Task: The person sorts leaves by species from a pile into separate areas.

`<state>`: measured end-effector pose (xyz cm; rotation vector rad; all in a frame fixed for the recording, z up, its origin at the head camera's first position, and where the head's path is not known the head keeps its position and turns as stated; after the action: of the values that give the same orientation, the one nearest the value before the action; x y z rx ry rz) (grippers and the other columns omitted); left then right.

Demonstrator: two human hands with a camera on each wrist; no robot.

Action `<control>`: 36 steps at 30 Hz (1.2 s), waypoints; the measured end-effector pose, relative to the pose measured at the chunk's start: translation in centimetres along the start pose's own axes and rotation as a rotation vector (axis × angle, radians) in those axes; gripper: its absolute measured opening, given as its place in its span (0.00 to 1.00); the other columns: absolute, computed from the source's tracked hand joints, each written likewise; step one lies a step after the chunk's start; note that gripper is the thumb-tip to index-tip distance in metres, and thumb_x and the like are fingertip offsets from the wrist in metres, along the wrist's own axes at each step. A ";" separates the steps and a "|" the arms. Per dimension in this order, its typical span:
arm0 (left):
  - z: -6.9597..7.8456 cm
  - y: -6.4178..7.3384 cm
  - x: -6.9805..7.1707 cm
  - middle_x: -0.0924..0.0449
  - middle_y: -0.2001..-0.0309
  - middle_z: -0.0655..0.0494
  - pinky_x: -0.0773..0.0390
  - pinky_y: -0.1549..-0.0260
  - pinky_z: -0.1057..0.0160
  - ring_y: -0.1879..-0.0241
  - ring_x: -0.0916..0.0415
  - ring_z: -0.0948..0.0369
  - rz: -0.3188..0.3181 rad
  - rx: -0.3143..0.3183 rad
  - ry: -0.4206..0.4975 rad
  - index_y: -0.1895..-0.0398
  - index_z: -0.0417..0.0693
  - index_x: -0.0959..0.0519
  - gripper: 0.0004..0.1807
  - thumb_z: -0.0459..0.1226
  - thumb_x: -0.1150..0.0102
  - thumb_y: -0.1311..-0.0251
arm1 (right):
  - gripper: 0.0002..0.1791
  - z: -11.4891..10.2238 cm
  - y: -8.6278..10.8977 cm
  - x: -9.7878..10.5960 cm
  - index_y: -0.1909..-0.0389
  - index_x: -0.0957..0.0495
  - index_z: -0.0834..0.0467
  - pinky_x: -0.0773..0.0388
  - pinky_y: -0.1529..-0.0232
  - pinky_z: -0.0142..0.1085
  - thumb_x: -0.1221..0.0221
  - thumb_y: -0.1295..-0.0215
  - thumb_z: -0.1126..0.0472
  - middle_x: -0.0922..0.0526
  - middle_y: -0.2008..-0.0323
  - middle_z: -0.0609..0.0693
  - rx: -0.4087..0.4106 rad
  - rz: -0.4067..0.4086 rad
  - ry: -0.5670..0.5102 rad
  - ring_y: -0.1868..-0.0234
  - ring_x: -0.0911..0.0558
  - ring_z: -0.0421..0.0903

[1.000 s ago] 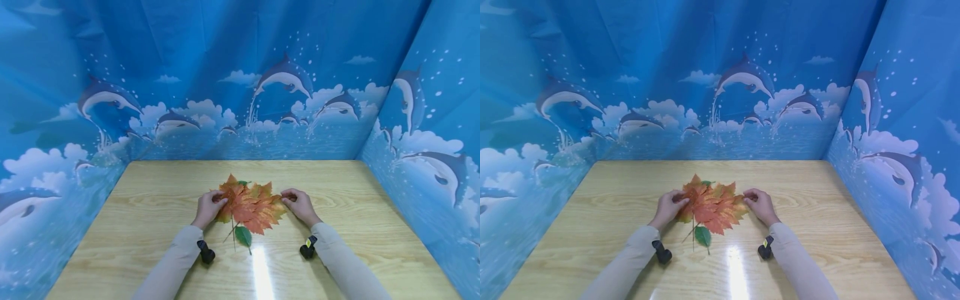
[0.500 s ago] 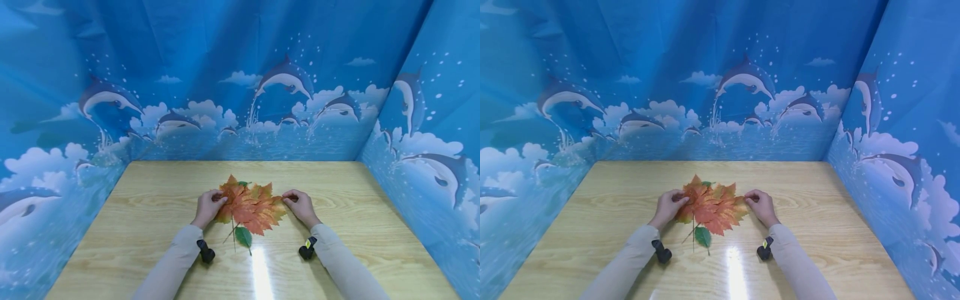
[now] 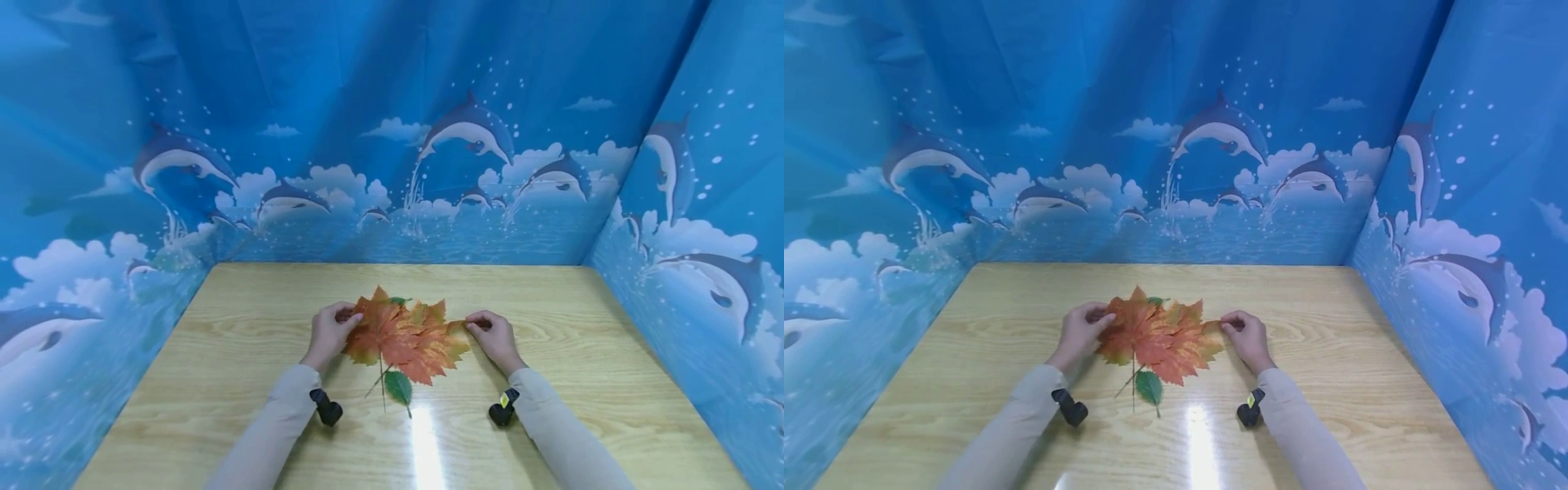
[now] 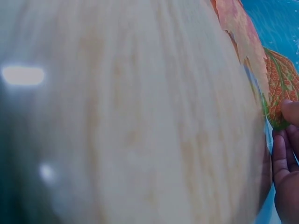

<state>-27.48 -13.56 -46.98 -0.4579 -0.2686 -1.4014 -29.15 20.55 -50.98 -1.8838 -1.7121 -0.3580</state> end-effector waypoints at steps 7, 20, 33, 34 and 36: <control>-0.8 0.0 3.3 0.18 0.57 0.43 0.20 0.61 0.58 0.58 0.22 0.53 0.008 0.063 0.008 0.51 0.40 0.20 0.14 0.35 0.37 0.39 | 0.04 0.2 0.0 0.1 0.63 0.17 0.59 0.24 0.65 0.30 0.36 0.39 0.65 0.16 0.65 0.53 0.054 0.018 -0.035 0.64 0.20 0.44; -4.2 1.8 11.0 0.18 0.56 0.41 0.25 0.67 0.71 0.60 0.23 0.55 0.105 0.113 -0.127 0.49 0.37 0.21 0.17 0.40 0.41 0.36 | 0.06 0.4 -0.1 0.1 0.61 0.17 0.61 0.23 0.63 0.27 0.37 0.38 0.66 0.16 0.63 0.56 -0.001 -0.012 -0.040 0.62 0.20 0.46; -8.6 3.9 15.5 0.18 0.56 0.40 0.30 0.68 0.76 0.67 0.27 0.70 0.175 0.261 -0.184 0.51 0.35 0.21 0.17 0.38 0.39 0.38 | 0.05 0.6 -0.2 0.0 0.62 0.17 0.61 0.24 0.65 0.25 0.37 0.38 0.67 0.16 0.63 0.56 -0.009 -0.003 -0.046 0.65 0.20 0.41; -8.8 4.0 15.6 0.18 0.56 0.40 0.30 0.68 0.75 0.67 0.27 0.70 0.177 0.270 -0.186 0.51 0.35 0.21 0.17 0.38 0.39 0.38 | 0.05 0.6 -0.2 0.0 0.62 0.17 0.61 0.24 0.65 0.25 0.37 0.38 0.67 0.16 0.63 0.57 -0.008 -0.005 -0.043 0.64 0.20 0.41; -9.1 4.2 15.9 0.18 0.56 0.41 0.30 0.68 0.75 0.67 0.28 0.69 0.174 0.288 -0.184 0.50 0.35 0.21 0.17 0.38 0.39 0.38 | 0.05 0.7 -0.2 -0.1 0.62 0.17 0.61 0.24 0.65 0.26 0.37 0.38 0.67 0.16 0.63 0.57 -0.016 -0.008 -0.040 0.64 0.20 0.42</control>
<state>-21.63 -31.34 -48.61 -0.3621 -0.5595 -1.1305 -29.48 20.89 -51.55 -1.9087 -1.7478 -0.3404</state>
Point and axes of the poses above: each hand's wrist, its own y-axis away from the middle knuckle, its own x-axis out of the back of the hand, z = x × y, the point moved 4 cm from there along -y, towards the middle knuckle
